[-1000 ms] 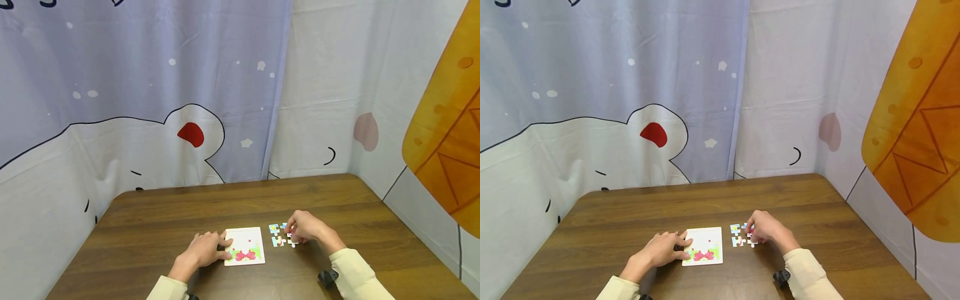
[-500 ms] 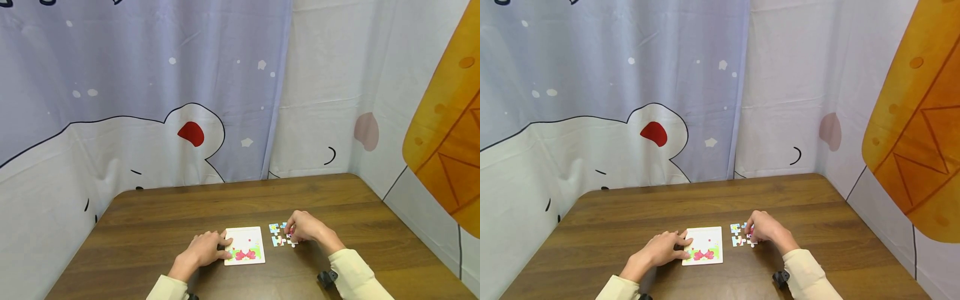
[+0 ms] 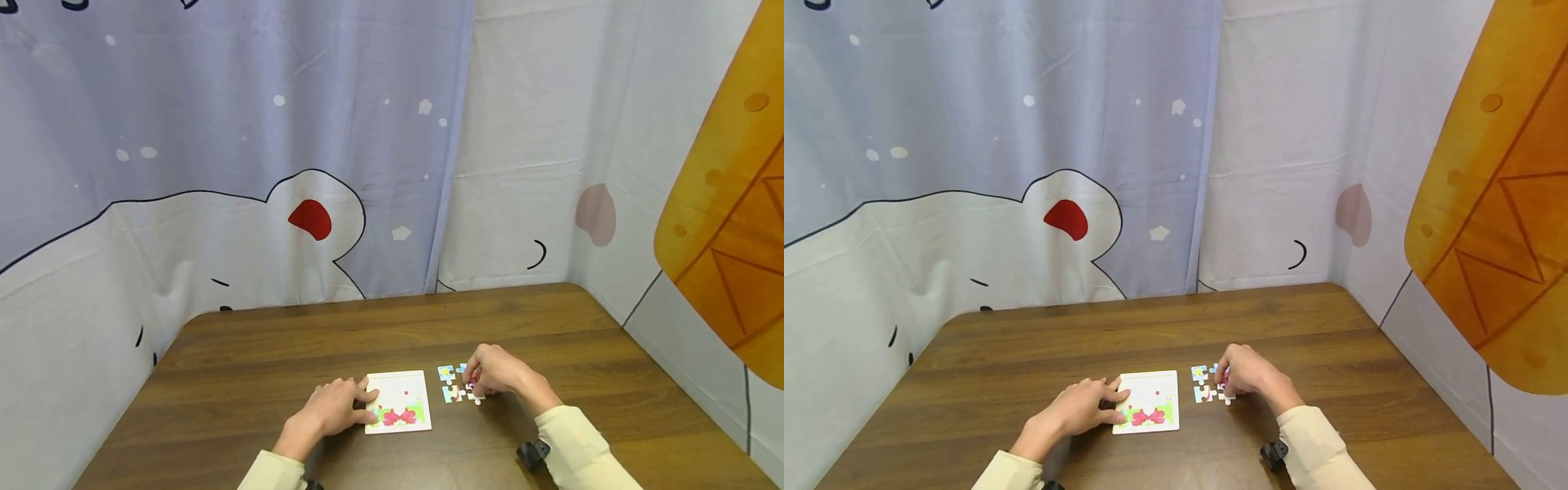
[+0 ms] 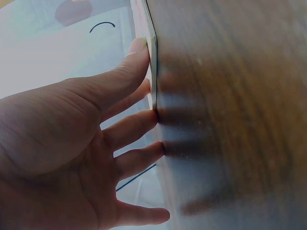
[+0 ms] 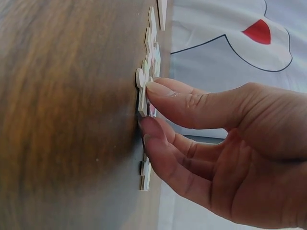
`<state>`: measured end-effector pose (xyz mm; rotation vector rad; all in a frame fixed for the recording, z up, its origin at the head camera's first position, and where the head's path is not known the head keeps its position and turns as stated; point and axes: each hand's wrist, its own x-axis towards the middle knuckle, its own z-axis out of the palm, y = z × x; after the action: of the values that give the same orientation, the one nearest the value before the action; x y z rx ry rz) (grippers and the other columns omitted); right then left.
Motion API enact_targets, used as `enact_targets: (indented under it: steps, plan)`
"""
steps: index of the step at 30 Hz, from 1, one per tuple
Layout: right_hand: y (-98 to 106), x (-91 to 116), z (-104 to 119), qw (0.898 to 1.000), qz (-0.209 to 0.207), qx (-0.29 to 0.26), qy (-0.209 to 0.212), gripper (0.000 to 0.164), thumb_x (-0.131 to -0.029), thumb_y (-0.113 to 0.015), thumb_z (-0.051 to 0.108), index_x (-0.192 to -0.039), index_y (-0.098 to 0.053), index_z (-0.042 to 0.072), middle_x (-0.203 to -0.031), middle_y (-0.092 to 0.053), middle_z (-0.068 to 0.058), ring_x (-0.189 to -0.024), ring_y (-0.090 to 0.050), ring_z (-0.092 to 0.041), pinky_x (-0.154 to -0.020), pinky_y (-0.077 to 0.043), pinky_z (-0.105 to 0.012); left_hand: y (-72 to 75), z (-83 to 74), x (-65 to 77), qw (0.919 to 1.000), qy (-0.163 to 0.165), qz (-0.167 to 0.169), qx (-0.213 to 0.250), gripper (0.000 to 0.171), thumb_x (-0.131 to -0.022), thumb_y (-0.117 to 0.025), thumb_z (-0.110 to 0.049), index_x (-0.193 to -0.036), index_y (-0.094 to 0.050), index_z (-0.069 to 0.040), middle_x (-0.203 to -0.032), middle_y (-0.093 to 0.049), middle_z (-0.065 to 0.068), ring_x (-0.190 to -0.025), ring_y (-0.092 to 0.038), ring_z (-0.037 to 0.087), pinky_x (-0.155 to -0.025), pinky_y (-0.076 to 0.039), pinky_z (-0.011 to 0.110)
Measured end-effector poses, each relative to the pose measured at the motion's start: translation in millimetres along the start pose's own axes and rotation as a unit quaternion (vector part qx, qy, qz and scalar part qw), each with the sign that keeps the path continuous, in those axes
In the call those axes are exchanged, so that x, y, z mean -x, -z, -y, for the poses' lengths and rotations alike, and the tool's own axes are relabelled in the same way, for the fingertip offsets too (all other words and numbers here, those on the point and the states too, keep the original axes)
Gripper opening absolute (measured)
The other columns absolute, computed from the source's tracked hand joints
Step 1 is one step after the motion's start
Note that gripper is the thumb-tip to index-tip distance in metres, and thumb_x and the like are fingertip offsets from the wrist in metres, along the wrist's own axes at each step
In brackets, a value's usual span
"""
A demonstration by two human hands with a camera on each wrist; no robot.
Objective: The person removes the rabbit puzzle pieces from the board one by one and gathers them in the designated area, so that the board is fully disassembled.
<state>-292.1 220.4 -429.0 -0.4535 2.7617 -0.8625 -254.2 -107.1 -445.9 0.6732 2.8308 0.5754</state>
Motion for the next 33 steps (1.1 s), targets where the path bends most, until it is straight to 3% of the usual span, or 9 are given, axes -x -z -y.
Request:
enact_targets:
  steps: [9,17,25,30,33]
  plan:
    - [3.7,-1.3,2.6,1.0,-0.013,0.005,-0.007,0.03,-0.065,-0.079,-0.017,-0.079,-0.077,0.01,-0.069,-0.063,-0.001,-0.056,-0.057,-0.01,-0.05,-0.047,-0.022,1.2,-0.3,2.0,0.9999,0.007,0.003,0.006,0.053,-0.086,-0.075,-0.042,-0.133,-0.067,-0.02,-0.148,-0.051,0.014,-0.133,-0.045,0.045,-0.099,-0.031,0.075]
    - [5.2,-1.5,16.9,0.998,-0.01,0.016,0.058,0.026,-0.07,-0.075,-0.014,-0.089,-0.077,0.004,-0.064,-0.059,0.001,-0.056,-0.051,-0.007,-0.052,-0.041,-0.021,-0.3,0.1,1.8,1.0,-0.001,-0.003,-0.007,0.052,-0.086,-0.074,-0.043,-0.132,-0.068,-0.02,-0.147,-0.052,0.014,-0.131,-0.048,0.044,-0.098,-0.035,0.072]
    - [-23.8,-14.5,60.1,0.991,0.008,0.035,0.133,0.021,-0.076,-0.076,-0.009,-0.096,-0.075,-0.001,-0.071,-0.061,0.0,-0.061,-0.055,-0.011,-0.057,-0.049,-0.027,0.4,0.0,1.6,0.9999,0.001,-0.003,-0.014,0.052,-0.085,-0.074,-0.044,-0.132,-0.068,-0.02,-0.146,-0.053,0.013,-0.129,-0.049,0.044,-0.096,-0.037,0.071]
    - [-45.3,-21.4,77.9,0.99,0.017,0.069,0.124,0.028,-0.074,-0.082,-0.002,-0.102,-0.075,0.001,-0.09,-0.069,-0.008,-0.087,-0.063,-0.023,-0.078,-0.053,-0.037,0.1,-0.4,0.6,0.9996,-0.007,-0.008,-0.025,0.052,-0.085,-0.075,-0.045,-0.131,-0.069,-0.022,-0.143,-0.056,0.012,-0.126,-0.053,0.043,-0.092,-0.041,0.069]
    - [-53.0,-23.4,82.6,0.989,0.018,0.088,0.117,0.034,-0.07,-0.084,-0.001,-0.103,-0.074,0.001,-0.093,-0.068,-0.009,-0.094,-0.062,-0.027,-0.084,-0.052,-0.041,0.6,-0.1,0.7,0.9993,-0.012,-0.013,-0.034,0.051,-0.084,-0.075,-0.045,-0.13,-0.07,-0.023,-0.142,-0.057,0.012,-0.124,-0.055,0.042,-0.088,-0.044,0.066]
